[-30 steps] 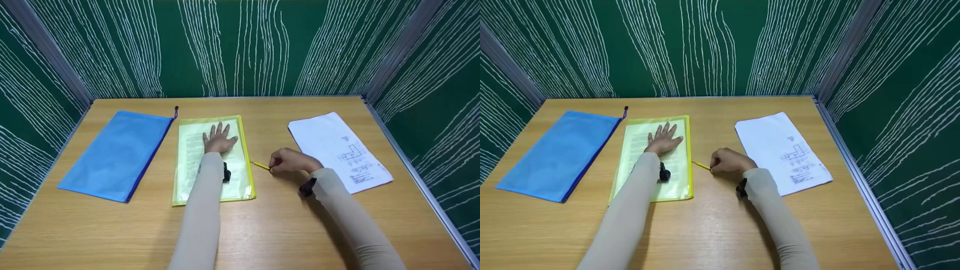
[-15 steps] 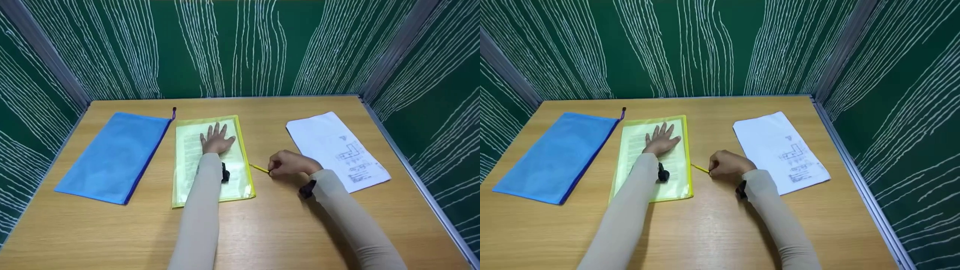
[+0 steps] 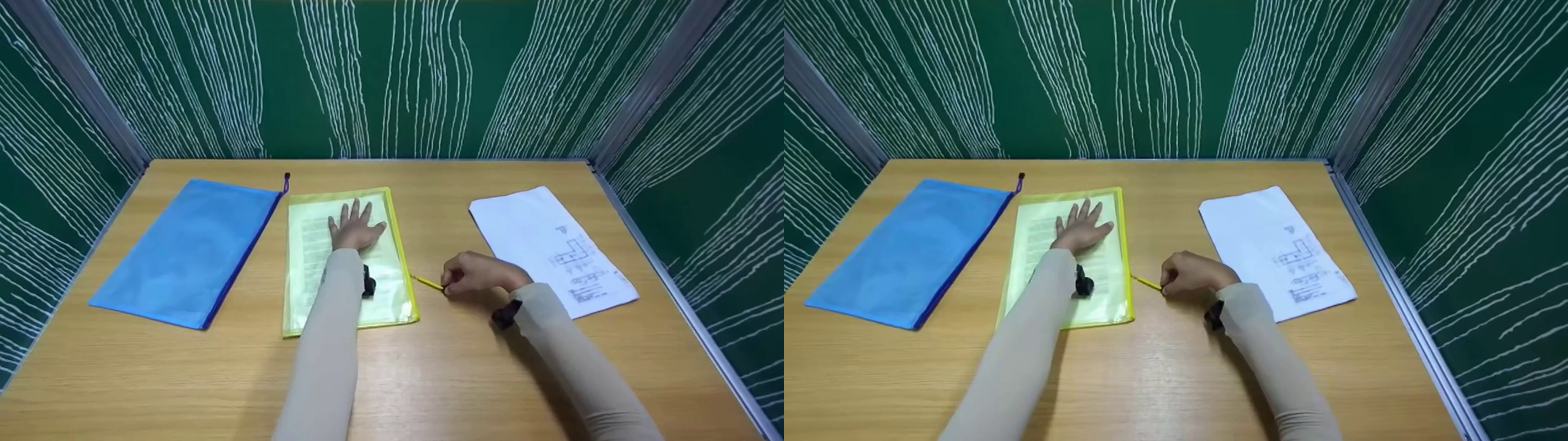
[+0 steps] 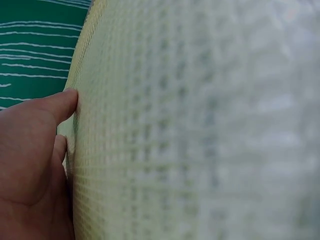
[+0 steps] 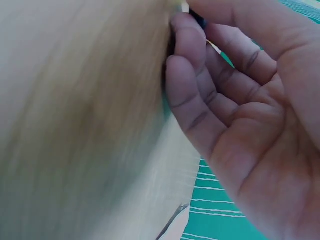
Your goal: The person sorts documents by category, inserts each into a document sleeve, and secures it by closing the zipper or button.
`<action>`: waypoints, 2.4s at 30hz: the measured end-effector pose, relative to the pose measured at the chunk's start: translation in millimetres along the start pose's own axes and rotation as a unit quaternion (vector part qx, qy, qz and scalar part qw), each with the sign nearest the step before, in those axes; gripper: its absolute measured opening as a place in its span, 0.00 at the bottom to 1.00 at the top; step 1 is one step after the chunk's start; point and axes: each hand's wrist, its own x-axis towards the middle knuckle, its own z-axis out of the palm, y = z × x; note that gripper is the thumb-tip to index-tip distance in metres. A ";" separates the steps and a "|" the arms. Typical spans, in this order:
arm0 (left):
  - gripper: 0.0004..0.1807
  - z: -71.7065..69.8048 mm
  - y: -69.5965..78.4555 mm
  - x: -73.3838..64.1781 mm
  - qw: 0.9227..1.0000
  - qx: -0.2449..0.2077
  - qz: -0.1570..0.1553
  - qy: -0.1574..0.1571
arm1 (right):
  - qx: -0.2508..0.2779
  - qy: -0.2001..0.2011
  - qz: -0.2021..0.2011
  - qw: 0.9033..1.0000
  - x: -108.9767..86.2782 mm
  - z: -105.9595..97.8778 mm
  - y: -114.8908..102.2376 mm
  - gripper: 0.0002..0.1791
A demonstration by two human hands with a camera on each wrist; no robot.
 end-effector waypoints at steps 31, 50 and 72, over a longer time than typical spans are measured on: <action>0.41 -4.7 -4.1 -0.3 1.000 -0.018 0.009 -0.014 | 0.004 -0.054 -0.046 0.997 -25.9 16.0 -7.4 0.02; 0.42 -8.3 0.3 -2.5 0.999 -0.022 0.019 -0.016 | 0.036 -0.107 -0.029 0.993 -36.3 19.0 -8.0 0.03; 0.40 -4.5 -5.3 -3.5 0.999 -0.038 0.015 -0.007 | 0.027 -0.103 0.014 0.994 -34.4 21.4 -22.0 0.05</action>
